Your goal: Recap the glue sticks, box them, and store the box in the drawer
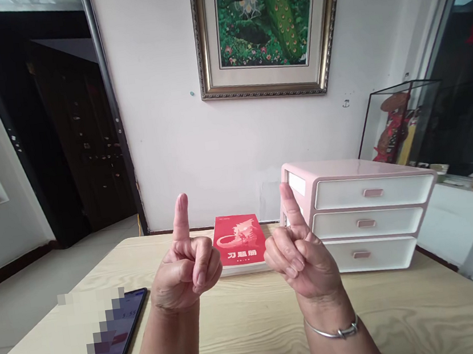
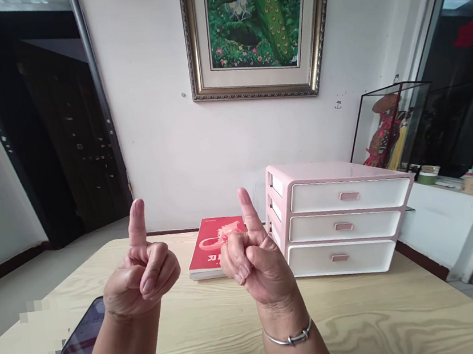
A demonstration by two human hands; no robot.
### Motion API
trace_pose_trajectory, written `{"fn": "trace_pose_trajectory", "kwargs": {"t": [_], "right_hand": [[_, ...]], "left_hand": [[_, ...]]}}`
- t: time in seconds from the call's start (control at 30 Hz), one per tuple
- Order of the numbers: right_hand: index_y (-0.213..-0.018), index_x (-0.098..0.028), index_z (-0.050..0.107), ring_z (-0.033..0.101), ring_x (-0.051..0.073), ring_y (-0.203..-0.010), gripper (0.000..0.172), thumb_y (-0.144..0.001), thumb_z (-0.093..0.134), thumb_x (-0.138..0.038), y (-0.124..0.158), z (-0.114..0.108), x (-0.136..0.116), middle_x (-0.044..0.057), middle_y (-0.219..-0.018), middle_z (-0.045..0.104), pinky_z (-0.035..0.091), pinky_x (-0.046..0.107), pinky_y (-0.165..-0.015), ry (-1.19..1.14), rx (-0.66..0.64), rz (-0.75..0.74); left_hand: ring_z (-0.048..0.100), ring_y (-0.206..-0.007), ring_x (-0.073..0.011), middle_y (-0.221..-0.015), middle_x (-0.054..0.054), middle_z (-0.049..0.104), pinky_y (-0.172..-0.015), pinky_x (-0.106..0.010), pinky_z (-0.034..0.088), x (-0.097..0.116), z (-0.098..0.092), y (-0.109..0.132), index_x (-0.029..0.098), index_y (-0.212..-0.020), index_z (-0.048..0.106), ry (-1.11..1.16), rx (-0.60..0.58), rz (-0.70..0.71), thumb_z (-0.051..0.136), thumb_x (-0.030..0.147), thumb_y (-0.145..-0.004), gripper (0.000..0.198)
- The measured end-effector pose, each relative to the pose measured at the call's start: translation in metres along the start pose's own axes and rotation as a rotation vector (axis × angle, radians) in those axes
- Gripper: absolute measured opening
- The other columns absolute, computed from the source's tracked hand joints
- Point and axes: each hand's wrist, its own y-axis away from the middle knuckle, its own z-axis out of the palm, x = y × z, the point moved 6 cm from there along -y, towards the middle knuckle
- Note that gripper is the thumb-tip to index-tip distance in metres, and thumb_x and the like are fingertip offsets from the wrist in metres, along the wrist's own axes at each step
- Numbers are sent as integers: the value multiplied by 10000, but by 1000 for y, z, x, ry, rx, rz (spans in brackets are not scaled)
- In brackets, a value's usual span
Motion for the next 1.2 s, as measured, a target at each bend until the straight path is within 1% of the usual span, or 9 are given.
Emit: {"fn": "trace_pose_trajectory", "kwargs": {"t": [0.23, 0.47, 0.73, 1.0, 1.2], "right_hand": [[-1520, -437, 210, 305, 94, -412, 862, -826, 689, -261, -1, -3, 5, -118, -512, 438, 285, 208, -425, -12, -2, 9], [-1519, -437, 219, 314, 94, -414, 849, -832, 680, -246, -1, -3, 4, -114, -516, 452, 282, 209, -429, -20, -2, 5], [-1520, -426, 226, 316, 98, -424, 834, -839, 668, -235, -1, -4, 5, -111, -526, 458, 274, 219, -434, -27, -19, 5], [-1510, -422, 256, 317, 98, -432, 822, -832, 684, -242, -2, -5, 6, -109, -533, 466, 279, 221, -439, -35, -14, 0], [-1505, -415, 275, 319, 100, -439, 821, -820, 696, -248, -3, -8, 9, -104, -543, 476, 279, 214, -433, -41, 2, 19]], "left_hand": [[283, -404, -77, -547, 86, 480, -385, -127, 314, 0, -2, -1, 476, -1518, -17, -5, 0, 1, 544, 19, -762, 1046], [282, -402, -80, -543, 85, 480, -379, -134, 311, 0, -2, -1, 475, -1520, -6, -11, 14, -4, 534, 9, -751, 1050], [283, -400, -73, -546, 90, 468, -374, -122, 308, 0, -1, -1, 479, -1518, -12, -18, 7, -10, 551, 20, -768, 1044], [304, -400, -71, -561, 83, 505, -375, -117, 312, -2, 0, -2, 467, -1522, -26, -14, -2, -13, 536, 13, -761, 1049], [315, -397, -65, -568, 84, 521, -377, -112, 315, -3, -5, -1, 469, -1523, -4, -9, 19, -20, 546, 11, -746, 1057]]}}
